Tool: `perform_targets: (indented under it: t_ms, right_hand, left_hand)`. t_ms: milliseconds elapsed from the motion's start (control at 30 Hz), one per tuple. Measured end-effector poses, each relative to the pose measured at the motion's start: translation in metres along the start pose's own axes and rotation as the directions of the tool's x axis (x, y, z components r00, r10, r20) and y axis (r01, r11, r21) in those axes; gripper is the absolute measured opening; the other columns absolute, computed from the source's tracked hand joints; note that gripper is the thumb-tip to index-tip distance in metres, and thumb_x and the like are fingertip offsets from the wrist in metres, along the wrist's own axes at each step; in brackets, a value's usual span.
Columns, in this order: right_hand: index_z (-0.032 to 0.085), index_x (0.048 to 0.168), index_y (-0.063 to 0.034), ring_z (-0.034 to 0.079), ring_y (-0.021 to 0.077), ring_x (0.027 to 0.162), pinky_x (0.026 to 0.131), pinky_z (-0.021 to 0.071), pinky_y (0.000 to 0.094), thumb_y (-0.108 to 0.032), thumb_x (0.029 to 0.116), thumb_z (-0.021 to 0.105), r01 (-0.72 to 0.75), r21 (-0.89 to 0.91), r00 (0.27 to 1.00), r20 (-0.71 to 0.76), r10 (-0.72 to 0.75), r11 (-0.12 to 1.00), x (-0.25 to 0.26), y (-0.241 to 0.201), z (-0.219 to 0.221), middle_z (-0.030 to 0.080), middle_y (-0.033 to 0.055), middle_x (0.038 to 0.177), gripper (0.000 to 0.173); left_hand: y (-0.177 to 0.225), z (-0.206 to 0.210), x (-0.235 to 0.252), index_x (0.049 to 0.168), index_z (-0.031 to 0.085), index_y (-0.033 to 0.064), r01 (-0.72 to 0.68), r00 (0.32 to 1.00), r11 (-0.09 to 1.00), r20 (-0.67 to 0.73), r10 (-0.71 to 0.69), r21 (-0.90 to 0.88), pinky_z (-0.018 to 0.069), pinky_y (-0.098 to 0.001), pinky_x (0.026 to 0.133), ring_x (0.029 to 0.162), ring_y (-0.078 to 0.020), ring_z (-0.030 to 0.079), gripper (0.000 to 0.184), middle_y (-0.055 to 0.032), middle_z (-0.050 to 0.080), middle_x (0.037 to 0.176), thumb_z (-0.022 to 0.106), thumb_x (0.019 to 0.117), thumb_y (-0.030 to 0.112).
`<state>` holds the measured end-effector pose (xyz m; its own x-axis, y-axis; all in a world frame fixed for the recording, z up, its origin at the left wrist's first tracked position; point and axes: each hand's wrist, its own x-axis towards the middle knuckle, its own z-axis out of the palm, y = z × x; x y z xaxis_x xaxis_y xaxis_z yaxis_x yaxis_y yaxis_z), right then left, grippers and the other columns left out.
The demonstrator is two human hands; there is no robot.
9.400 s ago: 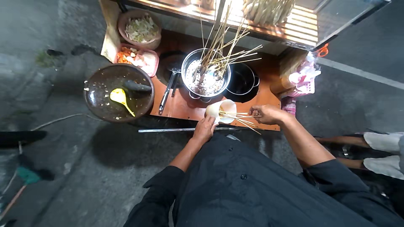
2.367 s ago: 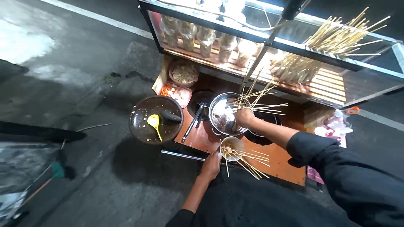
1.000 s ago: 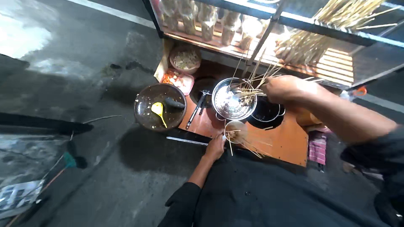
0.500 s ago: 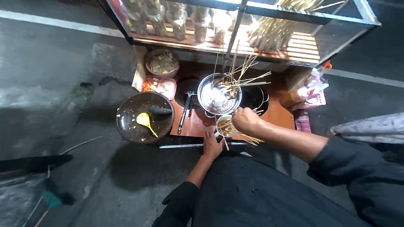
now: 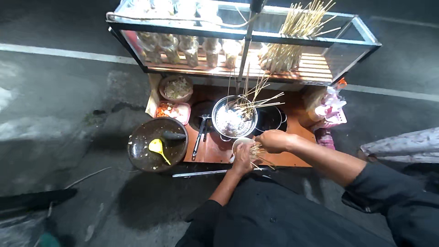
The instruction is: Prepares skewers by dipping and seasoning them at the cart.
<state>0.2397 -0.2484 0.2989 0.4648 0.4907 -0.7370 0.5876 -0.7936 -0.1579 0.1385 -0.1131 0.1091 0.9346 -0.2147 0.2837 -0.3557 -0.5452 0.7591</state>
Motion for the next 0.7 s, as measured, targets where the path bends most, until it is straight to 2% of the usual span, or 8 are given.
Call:
perform_targets:
  t_ms: [100,200,267,333,400,433,567,700]
  right_hand:
    - [0.059,0.141,-0.0069,0.068,0.0345,0.113,0.102,0.0489,0.0599,-0.035,0.109,0.05,0.125,0.238,0.986,-0.134,-0.095,0.963,-0.01,0.044,-0.022,0.071,0.0182,0.119,0.043]
    - [0.068,0.124,-0.0082,0.071,0.0263,0.096,0.09,0.0579,0.0525,-0.027,0.1064,0.053,0.226,0.593,0.807,-0.558,0.192,0.773,-0.008,0.104,-0.029,0.073,0.0136,0.109,0.03]
    - [0.064,0.118,-0.0048,0.063,0.0249,0.083,0.076,0.0538,0.0478,-0.042,0.1001,0.066,0.228,0.823,0.701,-0.51,0.499,0.521,0.013,0.136,-0.015,0.067,0.016,0.103,0.042]
    - [0.058,0.127,0.0022,0.064,0.0289,0.097,0.088,0.0544,0.0482,-0.05,0.0911,0.075,0.08,0.918,0.751,-0.311,0.582,0.388,0.04,0.15,0.008,0.064,0.0214,0.115,0.066]
    - [0.048,0.143,0.0037,0.06,0.034,0.122,0.106,0.0498,0.0511,-0.051,0.0814,0.084,0.09,0.948,0.728,-0.272,0.629,0.305,0.08,0.15,0.029,0.059,0.0257,0.136,0.09]
    - [0.043,0.147,0.0034,0.058,0.0315,0.128,0.109,0.0484,0.0468,-0.046,0.0809,0.087,0.203,0.947,0.682,-0.318,0.659,0.248,0.103,0.15,0.036,0.057,0.0245,0.141,0.093]
    - [0.035,0.152,0.0047,0.058,0.0183,0.13,0.107,0.0509,0.0297,-0.014,0.0842,0.085,0.722,0.692,0.512,-0.55,0.66,0.016,0.17,0.145,0.023,0.053,0.0216,0.147,0.086]
    - [0.031,0.151,0.0044,0.062,0.0167,0.124,0.103,0.0541,0.0305,-0.013,0.08,0.088,0.808,0.59,0.437,-0.581,0.686,-0.014,0.192,0.128,-0.015,0.058,0.0205,0.139,0.093]
  left_hand:
    - [0.002,0.005,0.001,0.143,0.052,-0.0023,0.017,1.0,0.999,-0.003,-0.017,0.034,0.0431,-0.0531,0.112,0.121,-0.034,0.063,0.077,-0.0181,0.068,0.127,0.082,0.0785,0.028]
    - [-0.001,0.011,0.003,0.125,0.068,0.0082,0.022,0.999,0.996,-0.045,-0.018,0.087,0.0487,-0.0501,0.105,0.112,-0.0276,0.067,0.044,-0.0106,0.073,0.114,0.073,0.0847,0.024]
    - [0.0,0.009,0.003,0.115,0.072,0.0106,0.019,0.998,0.996,-0.054,-0.014,0.089,0.0491,-0.0504,0.105,0.112,-0.027,0.067,0.032,-0.0098,0.073,0.112,0.072,0.0873,0.027]
    - [0.002,0.008,0.003,0.113,0.074,0.0101,0.031,0.997,0.995,-0.069,-0.024,0.095,0.0493,-0.0512,0.105,0.114,-0.0272,0.067,0.03,-0.0102,0.073,0.113,0.072,0.0886,0.027]
    - [0.003,0.007,0.002,0.112,0.074,0.0103,0.047,0.996,0.994,-0.081,-0.039,0.101,0.0494,-0.0516,0.106,0.115,-0.0274,0.066,0.03,-0.01,0.073,0.114,0.074,0.0873,0.027]
    - [0.004,0.007,0.001,0.111,0.074,0.0106,0.053,0.996,0.993,-0.083,-0.045,0.105,0.0496,-0.0515,0.106,0.116,-0.0272,0.066,0.029,-0.0096,0.073,0.115,0.074,0.0865,0.026]
    - [0.011,0.003,0.001,0.11,0.075,0.013,0.087,0.993,0.986,-0.095,-0.074,0.141,0.0483,-0.0512,0.109,0.121,-0.026,0.065,0.028,-0.0081,0.072,0.119,0.073,0.0882,0.031]
    - [0.016,-0.009,0.006,0.133,0.063,0.0088,0.142,0.99,0.972,0.001,-0.144,0.186,0.0396,-0.0577,0.116,0.136,-0.0317,0.054,0.068,-0.0122,0.065,0.136,0.084,0.0768,0.041]
